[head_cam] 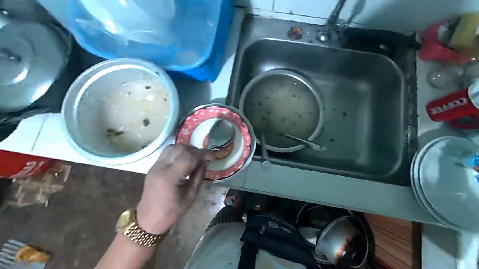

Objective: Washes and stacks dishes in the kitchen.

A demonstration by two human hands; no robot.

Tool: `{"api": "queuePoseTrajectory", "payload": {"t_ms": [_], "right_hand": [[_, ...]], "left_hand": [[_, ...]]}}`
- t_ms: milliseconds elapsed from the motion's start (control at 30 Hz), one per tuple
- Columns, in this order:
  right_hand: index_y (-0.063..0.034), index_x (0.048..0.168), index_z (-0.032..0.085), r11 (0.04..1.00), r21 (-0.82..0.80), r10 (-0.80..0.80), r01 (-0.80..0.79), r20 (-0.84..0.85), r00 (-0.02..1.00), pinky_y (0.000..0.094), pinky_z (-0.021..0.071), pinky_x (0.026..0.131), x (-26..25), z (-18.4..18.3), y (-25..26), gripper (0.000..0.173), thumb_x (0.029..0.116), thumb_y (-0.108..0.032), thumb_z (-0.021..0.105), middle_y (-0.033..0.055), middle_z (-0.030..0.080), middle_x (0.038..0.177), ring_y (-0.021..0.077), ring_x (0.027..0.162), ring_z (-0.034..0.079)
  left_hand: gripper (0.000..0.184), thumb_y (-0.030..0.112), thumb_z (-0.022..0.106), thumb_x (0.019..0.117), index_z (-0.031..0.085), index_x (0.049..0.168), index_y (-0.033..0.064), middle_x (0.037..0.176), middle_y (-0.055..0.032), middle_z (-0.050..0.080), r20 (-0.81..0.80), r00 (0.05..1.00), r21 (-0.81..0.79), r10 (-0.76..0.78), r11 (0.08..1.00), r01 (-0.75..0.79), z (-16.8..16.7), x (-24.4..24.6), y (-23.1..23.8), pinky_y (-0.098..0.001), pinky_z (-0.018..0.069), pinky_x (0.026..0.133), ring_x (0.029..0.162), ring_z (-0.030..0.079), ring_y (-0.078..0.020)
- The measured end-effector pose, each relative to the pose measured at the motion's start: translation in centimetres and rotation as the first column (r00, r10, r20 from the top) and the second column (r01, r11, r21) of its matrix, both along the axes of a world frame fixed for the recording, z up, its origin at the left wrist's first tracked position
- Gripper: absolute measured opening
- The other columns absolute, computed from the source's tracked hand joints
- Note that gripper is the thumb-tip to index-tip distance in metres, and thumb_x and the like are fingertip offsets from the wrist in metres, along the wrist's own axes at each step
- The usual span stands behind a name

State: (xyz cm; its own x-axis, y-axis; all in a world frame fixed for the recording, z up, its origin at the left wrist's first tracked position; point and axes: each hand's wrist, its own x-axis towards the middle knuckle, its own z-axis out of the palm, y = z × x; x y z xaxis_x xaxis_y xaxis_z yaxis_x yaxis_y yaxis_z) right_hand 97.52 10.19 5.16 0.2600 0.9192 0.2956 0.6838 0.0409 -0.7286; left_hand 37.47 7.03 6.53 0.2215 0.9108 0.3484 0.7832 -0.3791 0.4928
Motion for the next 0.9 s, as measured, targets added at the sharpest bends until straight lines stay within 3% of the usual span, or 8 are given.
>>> {"api": "queuePoseTrajectory", "payload": {"t_ms": [67,167,267,367,567,700,767,900], "right_hand": [[0.0016,0.133,0.054,0.97,-0.215,0.103,-0.112,-0.052,0.993,0.0309,0.0608,0.077,-10.4,2.3,0.7,0.038,0.1018,-0.02,0.058,0.0064,0.066,0.108,0.0067,0.087,0.067],[-0.0149,0.139,0.064,0.726,-0.439,0.56,-0.529,-0.07,0.826,0.0462,0.0532,0.102,-22.4,2.7,1.6,0.048,0.0971,-0.038,0.064,0.0116,0.05,0.154,0.0234,0.13,0.059],[-0.0138,0.14,0.063,0.681,-0.372,0.588,-0.63,-0.235,0.774,0.0348,0.0578,0.097,-29.7,-0.5,2.2,0.044,0.1001,-0.033,0.062,0.0088,0.056,0.149,0.0158,0.122,0.064],[-0.0085,0.157,0.038,0.696,-0.39,0.425,-0.602,-0.452,0.784,0.0435,0.0608,0.089,-34.9,-3.1,3.9,0.061,0.1036,-0.03,0.056,0.0167,0.055,0.146,0.0251,0.115,0.067],[-0.0144,0.162,0.028,0.712,-0.485,0.291,-0.508,-0.455,0.842,0.0521,0.061,0.075,-39.3,-5.1,4.5,0.066,0.1049,-0.034,0.055,0.0224,0.057,0.138,0.0322,0.101,0.069],[-0.0113,0.161,0.031,0.718,-0.509,0.279,-0.474,-0.413,0.867,0.0562,0.0553,0.094,-39.8,-5.7,4.4,0.063,0.106,-0.03,0.055,0.0216,0.053,0.147,0.033,0.12,0.064],[-0.008,0.161,0.031,0.708,-0.52,0.3,-0.478,-0.392,0.87,0.0538,0.0529,0.101,-40.3,-5.1,4.3,0.06,0.1082,-0.029,0.05,0.0221,0.052,0.149,0.0312,0.126,0.061],[-0.0015,0.161,0.027,0.68,-0.56,0.329,-0.473,-0.343,0.88,0.045,0.0415,0.117,-40.6,-4.6,3.9,0.058,0.1106,-0.027,0.042,0.0229,0.046,0.155,0.0277,0.14,0.05]], "left_hand": [[0.023,0.009,0.057,0.0964,0.074,0.111,0.0062,0.116,-0.012,0.071,-0.026,1.0,-0.026,0.0,1.0,0.0,-0.1,-0.4,0.0,-0.0473,0.0491,0.104,0.118,0.063,-0.0291],[0.027,0.018,0.059,0.0987,0.069,0.122,0.0096,0.135,-0.0111,0.063,0.087,0.989,-0.115,0.12,0.987,-0.11,-1.1,-2.2,-1.4,-0.0473,0.0478,0.108,0.13,0.056,-0.0263],[0.03,0.025,0.061,0.0999,0.064,0.123,0.0055,0.121,-0.0085,0.065,0.275,0.909,-0.278,0.313,0.931,-0.237,-2.7,-3.1,-4.0,-0.0359,0.0581,0.09,0.106,0.065,-0.015],[0.032,0.019,0.062,0.0999,0.056,0.125,0.0009,0.107,-0.0089,0.066,0.451,0.764,-0.4,0.462,0.87,-0.29,-3.3,-3.6,-4.6,-0.0321,0.0601,0.078,0.089,0.067,-0.0148],[0.032,0.016,0.062,0.0996,0.057,0.127,0.0007,0.122,-0.0117,0.062,0.608,0.656,-0.433,0.448,0.879,-0.199,-3.1,-4.8,-3.9,-0.0335,0.0587,0.09,0.105,0.066,-0.017],[0.034,0.018,0.06,0.1002,0.057,0.129,0.0002,0.124,-0.0116,0.062,0.599,0.635,-0.472,0.488,0.856,-0.213,-3.7,-5.3,-4.3,-0.0325,0.0577,0.092,0.108,0.065,-0.0166],[0.043,0.024,0.054,0.1036,0.051,0.139,0.0003,0.132,-0.0123,0.06,0.578,0.599,-0.585,0.555,0.793,-0.171,-3.9,-5.7,-4.4,-0.0341,0.0567,0.094,0.112,0.065,-0.0174],[0.054,0.029,0.043,0.1083,0.035,0.156,0.0053,0.143,-0.0127,0.057,0.594,0.414,-0.749,0.69,0.662,-0.027,-4.7,-5.3,-3.9,-0.0415,0.0596,0.093,0.115,0.067,-0.0229]]}}
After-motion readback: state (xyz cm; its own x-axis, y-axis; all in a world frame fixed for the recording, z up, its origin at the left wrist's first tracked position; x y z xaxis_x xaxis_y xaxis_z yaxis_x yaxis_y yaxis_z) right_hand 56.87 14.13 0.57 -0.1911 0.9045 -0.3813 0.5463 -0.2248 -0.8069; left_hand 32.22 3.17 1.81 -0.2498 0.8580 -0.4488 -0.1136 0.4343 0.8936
